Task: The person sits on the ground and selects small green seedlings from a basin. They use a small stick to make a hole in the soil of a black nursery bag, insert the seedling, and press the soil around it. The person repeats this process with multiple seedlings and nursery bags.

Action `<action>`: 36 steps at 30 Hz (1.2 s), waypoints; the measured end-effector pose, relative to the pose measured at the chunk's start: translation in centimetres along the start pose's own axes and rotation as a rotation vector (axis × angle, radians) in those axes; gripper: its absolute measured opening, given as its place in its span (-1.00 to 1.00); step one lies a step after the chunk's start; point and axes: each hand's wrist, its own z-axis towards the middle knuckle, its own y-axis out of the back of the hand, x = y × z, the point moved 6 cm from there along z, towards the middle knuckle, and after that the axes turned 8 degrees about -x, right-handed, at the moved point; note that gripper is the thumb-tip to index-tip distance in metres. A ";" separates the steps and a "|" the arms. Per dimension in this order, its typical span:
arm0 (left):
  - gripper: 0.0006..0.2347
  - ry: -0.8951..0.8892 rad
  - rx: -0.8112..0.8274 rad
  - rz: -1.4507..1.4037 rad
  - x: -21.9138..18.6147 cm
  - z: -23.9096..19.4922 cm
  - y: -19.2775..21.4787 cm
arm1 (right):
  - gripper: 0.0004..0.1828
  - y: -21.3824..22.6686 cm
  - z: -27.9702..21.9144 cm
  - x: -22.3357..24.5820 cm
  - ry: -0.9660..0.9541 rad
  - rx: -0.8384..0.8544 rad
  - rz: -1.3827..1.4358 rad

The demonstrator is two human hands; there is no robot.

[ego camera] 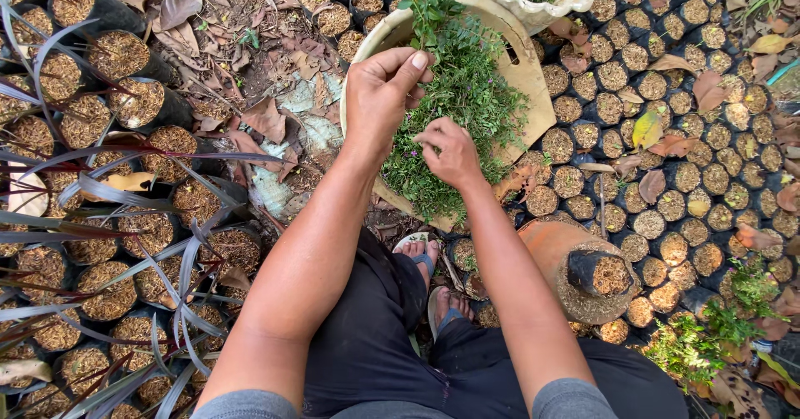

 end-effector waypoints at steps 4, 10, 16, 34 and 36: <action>-0.84 -0.009 0.000 0.033 -0.2 -0.2 0.0 | -0.77 -0.4 -0.2 1.1 0.034 0.047 -0.161; -0.85 -0.017 0.003 0.051 -0.5 -0.3 0.0 | -0.89 0.8 -0.2 -0.1 -0.071 -0.103 -0.019; -0.84 -0.003 -0.006 0.058 -1.0 -0.4 0.1 | -0.77 0.8 -0.8 -4.4 -0.561 -0.217 0.612; -0.83 -0.043 -0.003 0.054 -1.1 -0.7 -0.1 | -0.66 2.0 -2.0 -1.4 -0.382 -0.198 -0.079; -0.83 -0.046 -0.003 0.066 -1.1 -0.8 -0.1 | -0.79 0.5 -1.6 0.3 -0.227 -0.118 -0.120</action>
